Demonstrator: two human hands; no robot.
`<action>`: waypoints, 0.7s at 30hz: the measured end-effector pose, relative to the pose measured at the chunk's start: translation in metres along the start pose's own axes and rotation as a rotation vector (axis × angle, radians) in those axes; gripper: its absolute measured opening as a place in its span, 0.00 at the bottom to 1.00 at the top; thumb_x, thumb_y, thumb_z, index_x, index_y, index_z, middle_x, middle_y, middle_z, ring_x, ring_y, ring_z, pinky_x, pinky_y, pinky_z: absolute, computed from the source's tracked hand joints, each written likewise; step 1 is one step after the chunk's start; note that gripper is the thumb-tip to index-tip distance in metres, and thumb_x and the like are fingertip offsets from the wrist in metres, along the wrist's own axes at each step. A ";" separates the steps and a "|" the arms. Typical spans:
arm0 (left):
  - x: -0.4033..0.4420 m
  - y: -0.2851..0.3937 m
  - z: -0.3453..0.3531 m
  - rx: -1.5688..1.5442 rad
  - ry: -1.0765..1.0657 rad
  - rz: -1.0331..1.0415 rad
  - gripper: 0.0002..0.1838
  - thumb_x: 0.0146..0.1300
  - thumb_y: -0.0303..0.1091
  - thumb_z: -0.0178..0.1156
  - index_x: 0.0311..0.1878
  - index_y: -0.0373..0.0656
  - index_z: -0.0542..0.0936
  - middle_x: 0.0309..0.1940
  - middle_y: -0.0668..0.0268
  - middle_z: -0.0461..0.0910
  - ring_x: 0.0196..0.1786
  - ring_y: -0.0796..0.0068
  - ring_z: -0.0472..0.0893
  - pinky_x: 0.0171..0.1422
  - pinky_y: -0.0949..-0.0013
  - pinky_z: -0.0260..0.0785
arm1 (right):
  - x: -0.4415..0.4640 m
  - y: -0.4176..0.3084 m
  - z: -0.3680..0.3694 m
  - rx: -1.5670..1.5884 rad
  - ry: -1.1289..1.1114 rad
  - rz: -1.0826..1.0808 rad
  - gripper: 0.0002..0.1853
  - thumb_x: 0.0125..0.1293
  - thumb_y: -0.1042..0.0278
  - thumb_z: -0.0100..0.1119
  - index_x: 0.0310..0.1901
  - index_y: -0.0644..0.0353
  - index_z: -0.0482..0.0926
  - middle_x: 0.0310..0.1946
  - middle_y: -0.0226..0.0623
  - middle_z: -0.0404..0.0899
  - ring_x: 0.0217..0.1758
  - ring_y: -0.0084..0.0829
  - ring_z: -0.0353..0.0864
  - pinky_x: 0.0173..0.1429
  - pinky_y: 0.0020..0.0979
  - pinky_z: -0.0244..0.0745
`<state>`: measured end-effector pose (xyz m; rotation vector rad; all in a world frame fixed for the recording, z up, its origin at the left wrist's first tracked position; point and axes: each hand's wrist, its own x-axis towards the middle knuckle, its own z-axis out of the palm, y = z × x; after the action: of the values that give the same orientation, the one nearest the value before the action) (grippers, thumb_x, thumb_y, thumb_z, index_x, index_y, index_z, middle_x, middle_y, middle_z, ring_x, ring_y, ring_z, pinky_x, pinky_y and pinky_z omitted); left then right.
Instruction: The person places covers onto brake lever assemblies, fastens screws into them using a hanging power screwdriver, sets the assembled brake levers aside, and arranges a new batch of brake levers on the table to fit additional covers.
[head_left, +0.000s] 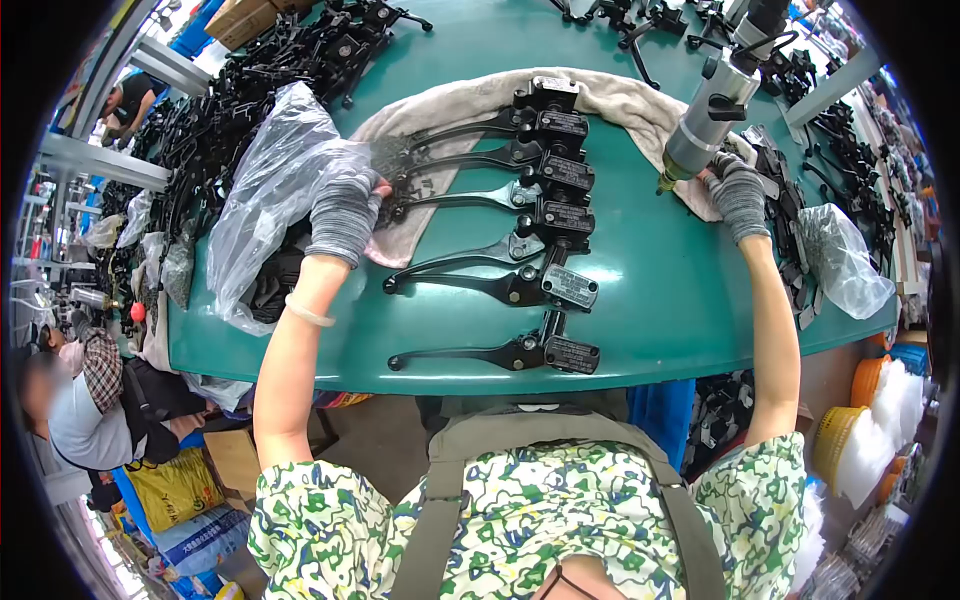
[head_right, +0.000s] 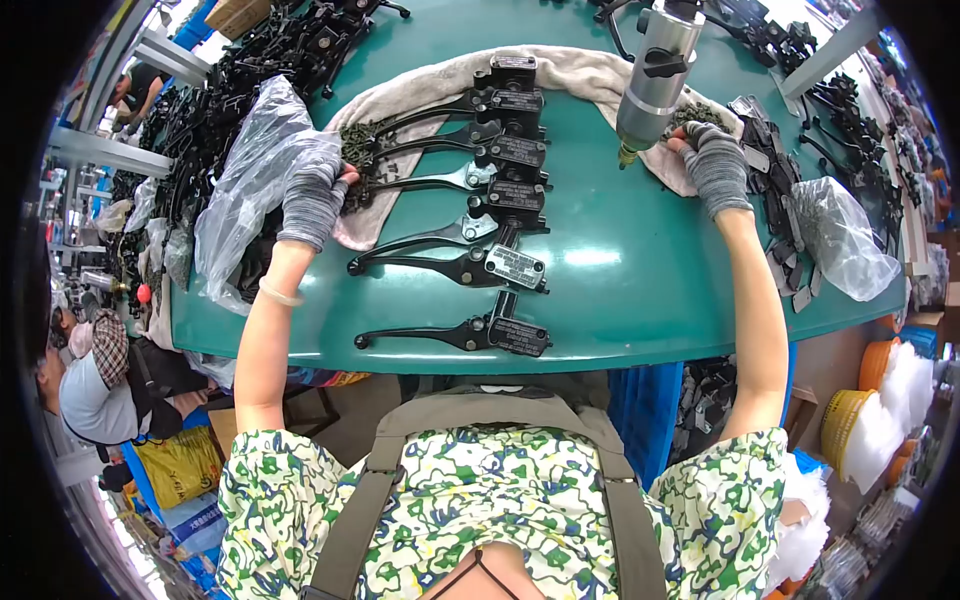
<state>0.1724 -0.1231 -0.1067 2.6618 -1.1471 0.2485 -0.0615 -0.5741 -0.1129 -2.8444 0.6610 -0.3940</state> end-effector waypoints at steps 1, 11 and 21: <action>0.000 -0.001 0.001 -0.025 0.021 -0.016 0.05 0.53 0.30 0.67 0.32 0.42 0.80 0.29 0.55 0.78 0.36 0.55 0.78 0.44 0.57 0.70 | -0.003 0.001 0.000 0.047 0.026 0.007 0.11 0.60 0.60 0.64 0.42 0.54 0.84 0.37 0.47 0.82 0.40 0.45 0.83 0.47 0.39 0.76; -0.011 0.076 -0.048 -0.919 -0.019 -0.189 0.09 0.70 0.25 0.53 0.51 0.41 0.77 0.27 0.73 0.75 0.25 0.88 0.71 0.26 0.82 0.66 | -0.098 -0.099 -0.056 1.292 -0.309 0.371 0.08 0.55 0.67 0.68 0.35 0.61 0.83 0.21 0.27 0.79 0.20 0.14 0.73 0.21 0.16 0.65; -0.035 0.163 -0.028 -1.216 -0.249 -0.306 0.05 0.66 0.27 0.60 0.43 0.40 0.81 0.33 0.70 0.83 0.32 0.88 0.78 0.33 0.81 0.72 | -0.112 -0.152 -0.032 1.412 -0.829 0.611 0.12 0.59 0.62 0.68 0.40 0.60 0.82 0.20 0.22 0.75 0.19 0.10 0.67 0.23 0.14 0.61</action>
<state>0.0272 -0.1998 -0.0649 1.7080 -0.5761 -0.6471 -0.1066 -0.3933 -0.0689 -1.1799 0.6131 0.3288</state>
